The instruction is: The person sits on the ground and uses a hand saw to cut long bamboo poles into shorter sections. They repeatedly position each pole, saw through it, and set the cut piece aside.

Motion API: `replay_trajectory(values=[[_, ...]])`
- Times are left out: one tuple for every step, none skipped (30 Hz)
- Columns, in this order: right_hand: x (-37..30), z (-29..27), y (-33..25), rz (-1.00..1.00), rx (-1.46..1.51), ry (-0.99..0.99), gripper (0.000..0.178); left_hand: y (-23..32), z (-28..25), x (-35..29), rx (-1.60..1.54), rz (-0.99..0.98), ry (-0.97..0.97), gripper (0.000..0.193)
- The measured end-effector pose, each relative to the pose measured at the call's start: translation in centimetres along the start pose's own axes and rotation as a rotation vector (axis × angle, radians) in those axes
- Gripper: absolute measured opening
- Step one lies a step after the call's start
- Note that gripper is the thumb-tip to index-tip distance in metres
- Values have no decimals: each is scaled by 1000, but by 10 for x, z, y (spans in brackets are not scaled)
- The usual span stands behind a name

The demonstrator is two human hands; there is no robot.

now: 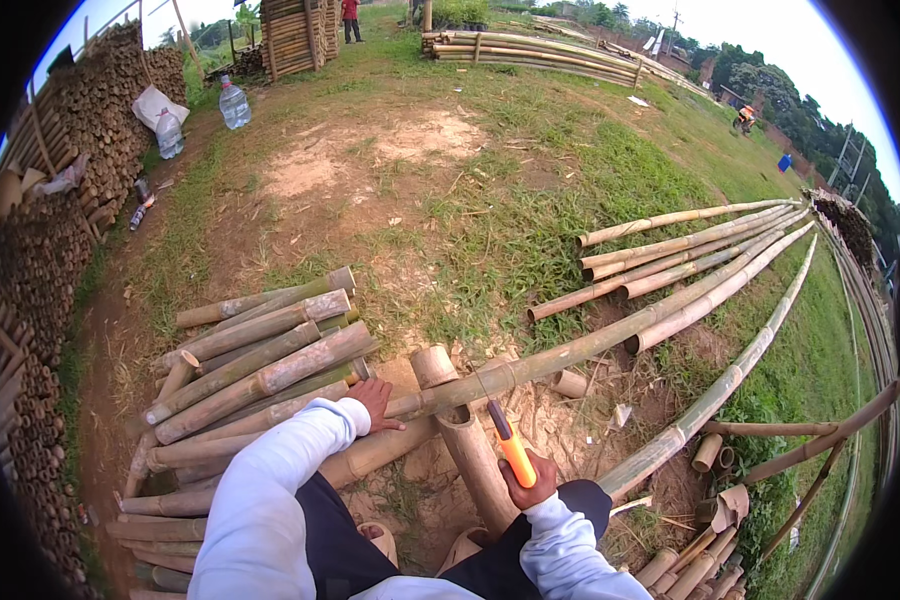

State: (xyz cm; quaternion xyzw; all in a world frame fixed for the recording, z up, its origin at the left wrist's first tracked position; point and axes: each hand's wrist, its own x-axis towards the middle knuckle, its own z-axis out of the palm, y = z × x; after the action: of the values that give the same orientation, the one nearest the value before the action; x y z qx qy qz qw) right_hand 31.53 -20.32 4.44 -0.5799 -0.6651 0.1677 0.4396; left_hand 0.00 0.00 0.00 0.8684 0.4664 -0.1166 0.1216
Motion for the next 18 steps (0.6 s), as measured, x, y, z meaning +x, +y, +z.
replay_trajectory(values=[[3,6,-1,-16,11,7,17,-3,0,5,-5,-23,32,94],[8,12,-2,-32,23,15,17,-8,-3,10,-10,-46,64,93],[-14,-14,-3,18,-1,-69,17,27,39,-1,-102,-62,36,92],[-13,-11,-7,36,17,-57,17,24,38,3,-94,-66,51,90],[-13,-8,-10,53,36,-46,17,20,36,6,-86,-71,65,88],[-12,-7,-9,56,38,-48,18,24,33,10,-92,-98,66,82],[-12,-3,-6,60,41,-51,18,28,29,13,-112,-144,9,79],[-12,0,-5,65,44,-53,18,31,25,15,-132,-188,-50,77],[-9,2,-9,33,33,-39,19,32,19,15,-152,-237,-103,74],[-9,4,-8,14,18,-34,19,33,14,10,-149,-238,-69,65],[-9,7,-6,-4,2,-27,19,32,15,13,-147,-228,-70,63],[-10,8,-6,39,-9,-38,20,32,18,14,-143,-219,-78,62],[-7,10,-7,24,-15,-36,20,30,18,16,-137,-207,-87,60],[-3,12,-6,10,-22,-31,20,28,15,18,-124,-197,-83,58],[-6,14,-5,14,-30,-26,20,28,16,18,-127,-200,-76,59],[-4,17,-5,13,-14,-23,19,24,18,16,-128,-201,-69,59],[-3,22,-6,-7,-6,-9,19,20,19,17,-126,-190,-63,60],[-6,22,-7,44,28,-39,21,18,28,17,-155,-207,-64,63]])
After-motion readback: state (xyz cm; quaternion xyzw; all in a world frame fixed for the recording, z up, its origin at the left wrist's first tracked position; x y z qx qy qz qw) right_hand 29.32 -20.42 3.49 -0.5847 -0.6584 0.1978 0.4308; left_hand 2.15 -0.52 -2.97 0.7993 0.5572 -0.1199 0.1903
